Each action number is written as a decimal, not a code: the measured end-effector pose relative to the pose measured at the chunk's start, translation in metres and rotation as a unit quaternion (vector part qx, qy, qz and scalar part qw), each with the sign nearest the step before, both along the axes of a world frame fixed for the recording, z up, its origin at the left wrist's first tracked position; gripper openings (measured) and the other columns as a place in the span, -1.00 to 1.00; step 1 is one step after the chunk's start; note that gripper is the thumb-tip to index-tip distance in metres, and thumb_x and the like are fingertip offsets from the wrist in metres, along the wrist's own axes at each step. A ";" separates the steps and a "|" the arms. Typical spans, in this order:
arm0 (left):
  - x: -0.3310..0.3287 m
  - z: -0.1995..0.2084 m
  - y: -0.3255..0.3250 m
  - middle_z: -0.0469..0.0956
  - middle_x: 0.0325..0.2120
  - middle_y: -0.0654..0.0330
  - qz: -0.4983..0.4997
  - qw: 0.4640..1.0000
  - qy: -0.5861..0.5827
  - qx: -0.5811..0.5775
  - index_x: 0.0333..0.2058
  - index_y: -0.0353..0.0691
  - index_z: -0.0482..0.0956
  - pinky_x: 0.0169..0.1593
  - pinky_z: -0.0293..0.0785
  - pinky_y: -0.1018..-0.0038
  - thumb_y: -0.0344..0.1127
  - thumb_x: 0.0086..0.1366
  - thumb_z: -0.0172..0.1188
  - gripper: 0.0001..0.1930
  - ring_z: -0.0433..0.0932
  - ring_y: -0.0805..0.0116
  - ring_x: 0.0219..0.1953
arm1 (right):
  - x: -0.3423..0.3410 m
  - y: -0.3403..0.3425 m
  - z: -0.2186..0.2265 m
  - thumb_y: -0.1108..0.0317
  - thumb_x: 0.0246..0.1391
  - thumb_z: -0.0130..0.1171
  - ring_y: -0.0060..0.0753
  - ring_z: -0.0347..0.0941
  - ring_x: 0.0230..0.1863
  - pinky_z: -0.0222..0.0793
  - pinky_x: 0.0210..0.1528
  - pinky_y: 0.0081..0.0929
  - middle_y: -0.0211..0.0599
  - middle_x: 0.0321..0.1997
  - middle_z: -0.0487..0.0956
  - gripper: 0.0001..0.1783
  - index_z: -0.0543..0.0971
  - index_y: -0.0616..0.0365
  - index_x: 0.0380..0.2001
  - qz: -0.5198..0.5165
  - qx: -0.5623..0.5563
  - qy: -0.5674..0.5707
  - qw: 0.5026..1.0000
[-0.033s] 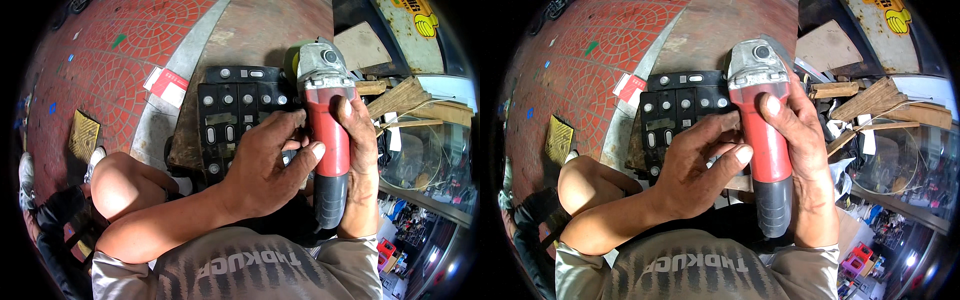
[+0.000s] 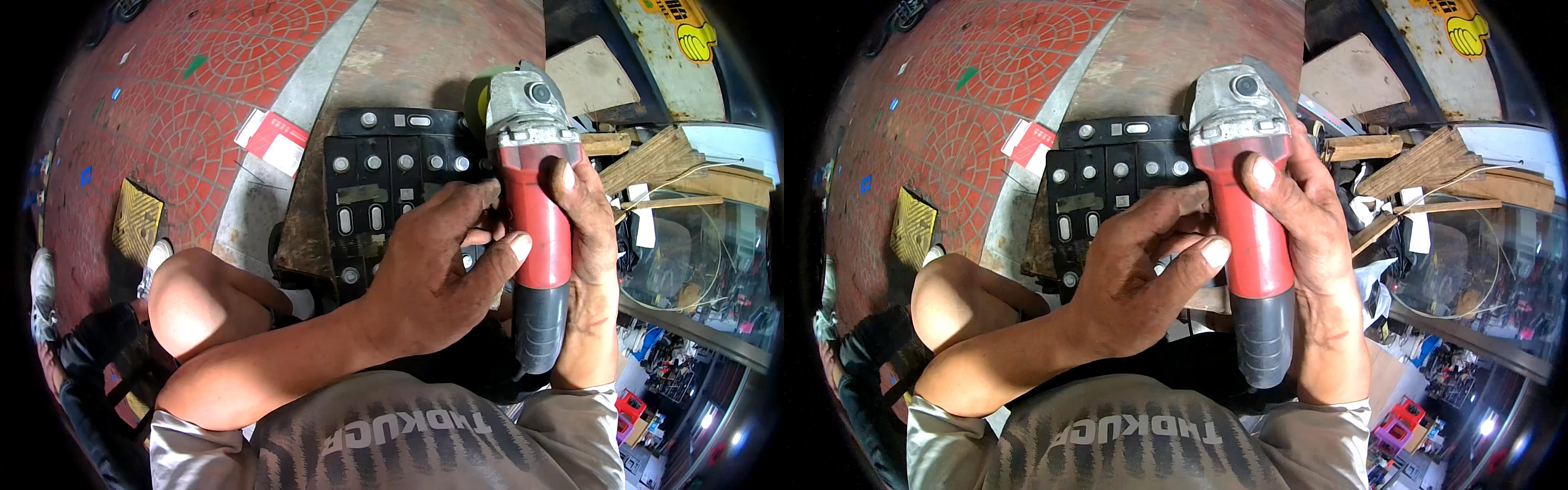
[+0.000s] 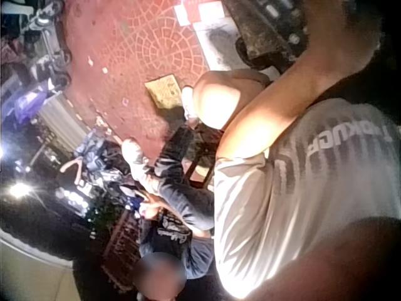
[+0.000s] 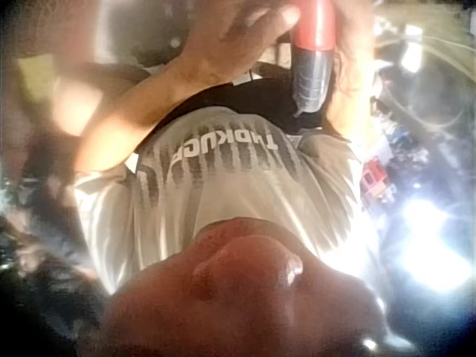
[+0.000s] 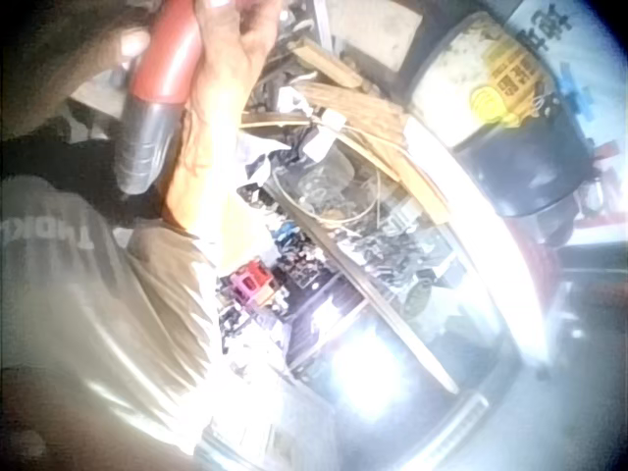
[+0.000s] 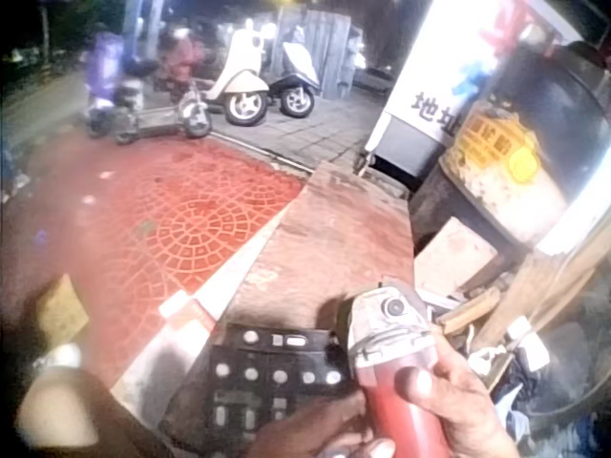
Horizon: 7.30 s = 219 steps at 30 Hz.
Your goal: The person uses an angle grinder to smooth the surface and edges of a black rectangular frame containing multiple circular cutouts.
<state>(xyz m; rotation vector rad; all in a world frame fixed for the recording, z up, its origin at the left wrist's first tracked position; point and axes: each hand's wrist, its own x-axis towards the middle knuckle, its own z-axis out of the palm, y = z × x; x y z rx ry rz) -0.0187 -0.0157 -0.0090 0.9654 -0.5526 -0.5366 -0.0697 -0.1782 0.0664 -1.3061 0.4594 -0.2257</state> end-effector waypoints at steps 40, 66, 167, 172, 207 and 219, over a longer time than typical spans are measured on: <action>0.007 0.017 0.011 0.66 0.03 0.09 -0.088 0.991 -0.022 0.101 0.34 -0.46 0.54 0.19 0.64 0.40 -0.43 0.60 0.28 -0.58 0.67 0.42 0.08 | -0.016 0.002 -0.003 0.06 0.29 0.54 -0.15 0.61 0.39 0.48 0.52 -0.20 -0.02 0.41 0.62 0.06 0.25 0.23 0.68 -0.021 -0.013 -0.002 1.000; -0.001 0.009 0.006 0.66 -0.15 -0.03 -0.010 0.998 -0.007 0.067 0.08 -0.46 0.58 0.00 0.69 0.34 -0.35 0.58 0.34 -0.71 0.72 0.27 -0.11 | -0.013 0.012 -0.003 0.13 0.31 0.54 -0.18 0.61 0.40 0.45 0.55 -0.21 -0.04 0.39 0.65 -0.01 0.32 0.23 0.65 -0.030 -0.001 -0.017 0.999; 0.007 0.013 0.007 0.61 0.13 -0.10 -0.020 0.992 -0.033 0.124 0.47 -0.57 0.39 0.19 0.78 0.32 -0.41 0.60 0.32 -0.40 0.73 0.20 0.16 | 0.006 -0.004 -0.009 0.12 0.37 0.45 -0.19 0.67 0.25 0.60 0.38 -0.25 0.02 0.32 0.66 -0.10 0.31 0.29 0.60 -0.009 0.001 -0.013 1.000; 0.006 0.012 0.007 0.60 0.10 -0.10 -0.012 0.991 -0.043 0.123 0.46 -0.58 0.39 0.18 0.79 0.30 -0.41 0.59 0.33 -0.40 0.73 0.20 0.14 | 0.006 -0.004 -0.010 0.15 0.37 0.45 -0.17 0.68 0.25 0.60 0.38 -0.24 0.03 0.31 0.66 -0.14 0.34 0.28 0.57 -0.010 0.007 -0.017 1.000; 0.006 0.011 0.011 0.63 0.07 -0.11 -0.004 0.987 -0.084 0.136 0.44 -0.56 0.43 0.19 0.74 0.28 -0.35 0.56 0.37 -0.39 0.75 0.15 0.08 | 0.004 -0.002 -0.010 0.14 0.28 0.51 -0.12 0.65 0.32 0.57 0.45 -0.21 0.04 0.38 0.63 0.01 0.26 0.27 0.64 -0.007 0.010 -0.019 1.000; 0.006 0.011 0.011 0.63 0.10 -0.09 -0.016 0.982 -0.109 0.153 0.47 -0.51 0.41 0.17 0.73 0.28 -0.32 0.56 0.36 -0.36 0.73 0.16 0.11 | -0.003 -0.001 -0.008 0.12 0.32 0.48 -0.14 0.63 0.34 0.52 0.48 -0.20 0.01 0.38 0.62 -0.05 0.30 0.26 0.61 -0.017 0.000 -0.024 1.000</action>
